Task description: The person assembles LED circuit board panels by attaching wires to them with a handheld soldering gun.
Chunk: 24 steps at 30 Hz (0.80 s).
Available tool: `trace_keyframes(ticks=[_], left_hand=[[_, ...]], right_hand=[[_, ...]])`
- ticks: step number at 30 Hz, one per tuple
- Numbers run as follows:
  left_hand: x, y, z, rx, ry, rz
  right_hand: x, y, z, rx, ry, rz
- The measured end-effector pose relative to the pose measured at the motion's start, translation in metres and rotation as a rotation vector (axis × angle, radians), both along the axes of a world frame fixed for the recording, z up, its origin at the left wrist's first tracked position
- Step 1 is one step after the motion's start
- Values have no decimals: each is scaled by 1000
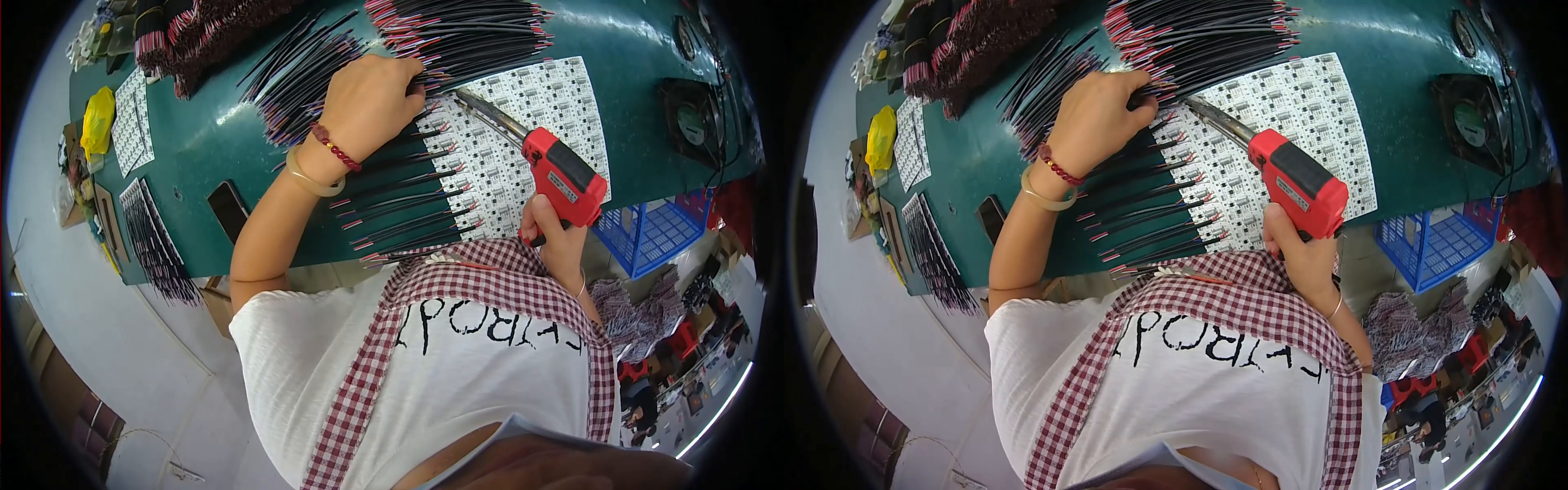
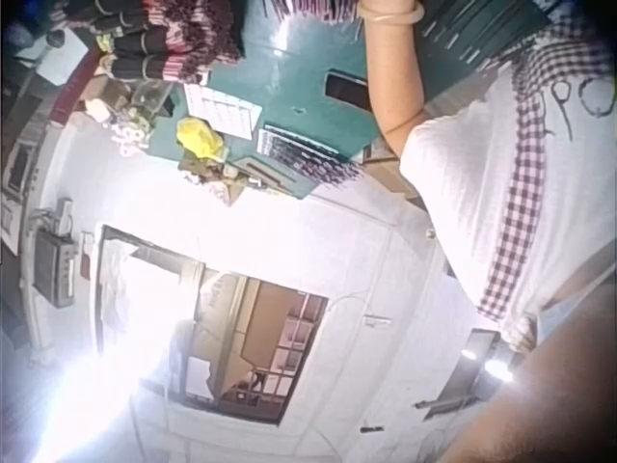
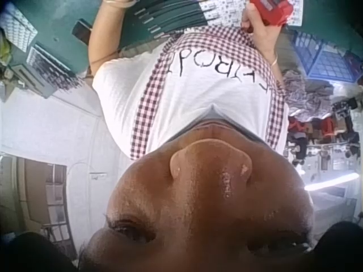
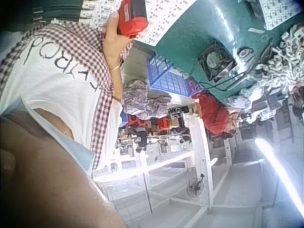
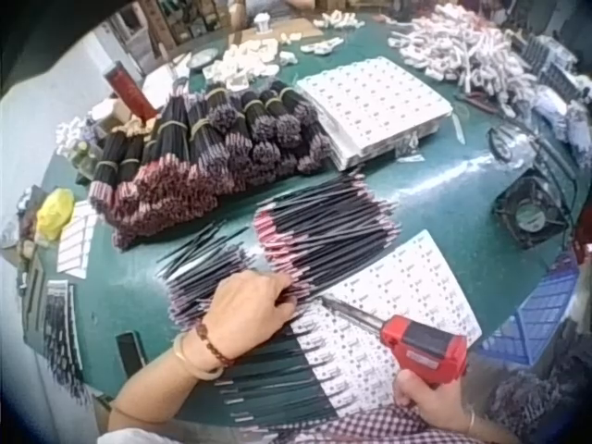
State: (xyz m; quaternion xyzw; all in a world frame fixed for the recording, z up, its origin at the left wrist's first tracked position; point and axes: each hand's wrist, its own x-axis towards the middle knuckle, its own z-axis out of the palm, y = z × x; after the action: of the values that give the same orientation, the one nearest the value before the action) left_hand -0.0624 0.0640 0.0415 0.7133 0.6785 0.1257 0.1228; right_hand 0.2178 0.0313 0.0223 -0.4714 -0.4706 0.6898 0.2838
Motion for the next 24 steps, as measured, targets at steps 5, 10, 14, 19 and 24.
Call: trace_keyframes(ticks=[5, 10, 14, 19, 24], left_hand=[[-1, -1, 0, -13, 24, 7], [-4, -1, 0, -6, 17, 10], [-7, 0, 1, -10, 25, 6], [-10, 0, 3, -27, 26, 4], [-6, -3, 5, -55, 52, 21]], right_hand=[[-3, -3, 2, -30, -19, -44], [-3, -3, 3, 6, 62, -57], [-5, -3, 4, -18, 82, -75], [-6, -5, -1, -45, 102, -73], [-8, -4, -3, -58, 69, -46]])
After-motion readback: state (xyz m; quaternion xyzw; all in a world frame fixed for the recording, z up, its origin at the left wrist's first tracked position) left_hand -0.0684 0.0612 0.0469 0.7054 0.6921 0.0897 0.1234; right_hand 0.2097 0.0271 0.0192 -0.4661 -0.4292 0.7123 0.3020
